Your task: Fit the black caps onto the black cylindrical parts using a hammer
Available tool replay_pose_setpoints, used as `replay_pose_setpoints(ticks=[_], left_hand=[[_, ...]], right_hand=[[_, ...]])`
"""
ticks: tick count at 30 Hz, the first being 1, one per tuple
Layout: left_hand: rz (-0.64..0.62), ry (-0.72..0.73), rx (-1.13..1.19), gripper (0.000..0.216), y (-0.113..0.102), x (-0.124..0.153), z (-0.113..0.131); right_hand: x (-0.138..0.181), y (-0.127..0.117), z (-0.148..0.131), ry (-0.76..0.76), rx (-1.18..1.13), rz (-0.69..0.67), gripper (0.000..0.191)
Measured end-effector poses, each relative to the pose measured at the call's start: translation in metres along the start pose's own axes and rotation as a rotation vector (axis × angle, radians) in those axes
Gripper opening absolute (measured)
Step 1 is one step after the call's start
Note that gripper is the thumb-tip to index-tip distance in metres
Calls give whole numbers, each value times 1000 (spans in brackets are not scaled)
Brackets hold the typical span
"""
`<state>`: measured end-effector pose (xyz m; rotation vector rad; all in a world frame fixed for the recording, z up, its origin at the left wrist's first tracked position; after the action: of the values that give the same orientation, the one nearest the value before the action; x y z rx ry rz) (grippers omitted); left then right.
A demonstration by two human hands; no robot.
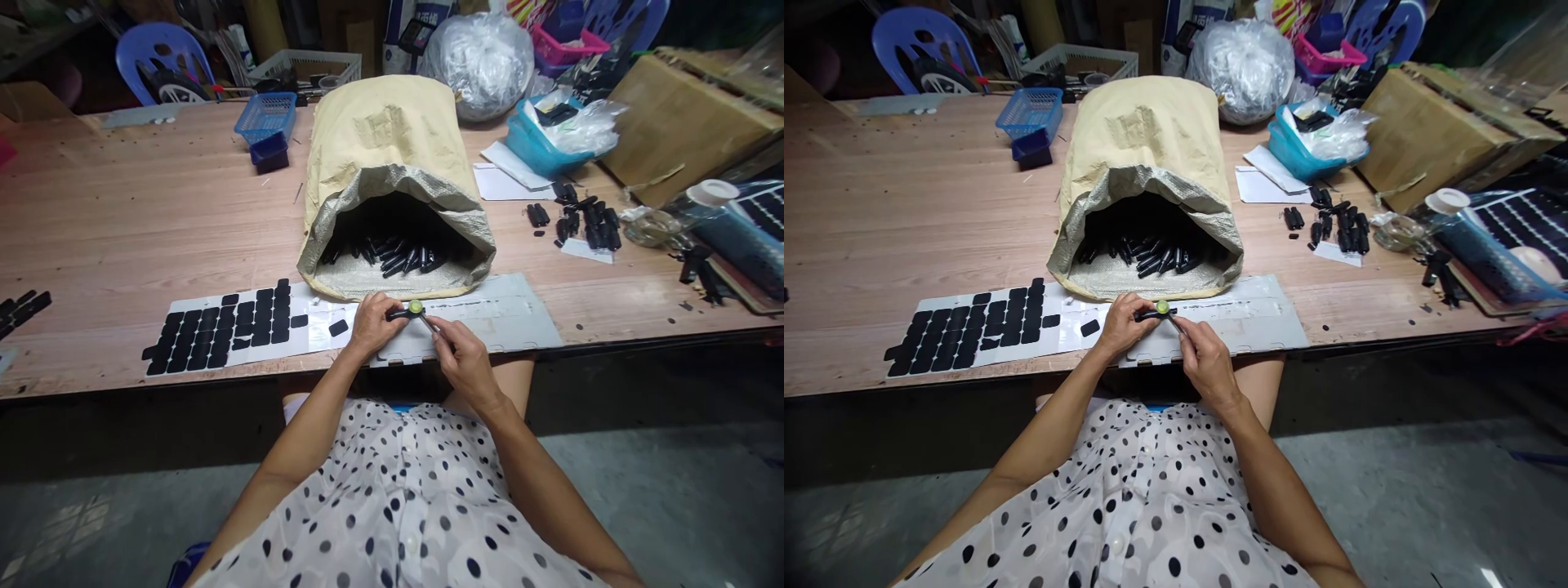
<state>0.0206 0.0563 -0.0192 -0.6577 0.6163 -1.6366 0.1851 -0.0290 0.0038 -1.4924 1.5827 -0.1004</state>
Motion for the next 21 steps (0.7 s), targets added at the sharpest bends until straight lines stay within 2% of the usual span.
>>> replay_pose_setpoints(ticks=[4, 8, 11, 14, 16, 21], left_hand=[[-9, 12, -12, 10, 1, 1, -2], [-36, 36, -19, 11, 1, 0, -4], [-65, 53, -18, 12, 0, 0, -5], [-85, 62, -16, 30, 0, 0, -6], [-88, 58, -13, 37, 0, -1, -7], [-90, 49, -2, 39, -3, -2, -6]], right_hand=[[-6, -11, 6, 10, 74, 39, 33], [-19, -21, 26, 63, 303, 51, 35], [-27, -19, 51, 122, 520, -36, 33], [-31, -12, 66, 126, 647, -91, 33], [-31, -8, 69, 121, 688, -85, 34], [-28, -3, 67, 121, 726, -95, 34]])
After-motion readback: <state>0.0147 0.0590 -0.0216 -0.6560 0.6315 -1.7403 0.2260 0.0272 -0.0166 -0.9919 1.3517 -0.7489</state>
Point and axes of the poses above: each hand's wrist, its own x-axis away from the middle knuckle, its own y-axis out of the palm, z = x × y, the point moved 6 cm from there along -x, towards the middle knuckle, and after that the axes turned 13 degrees about -y, right-handed, at the moved point
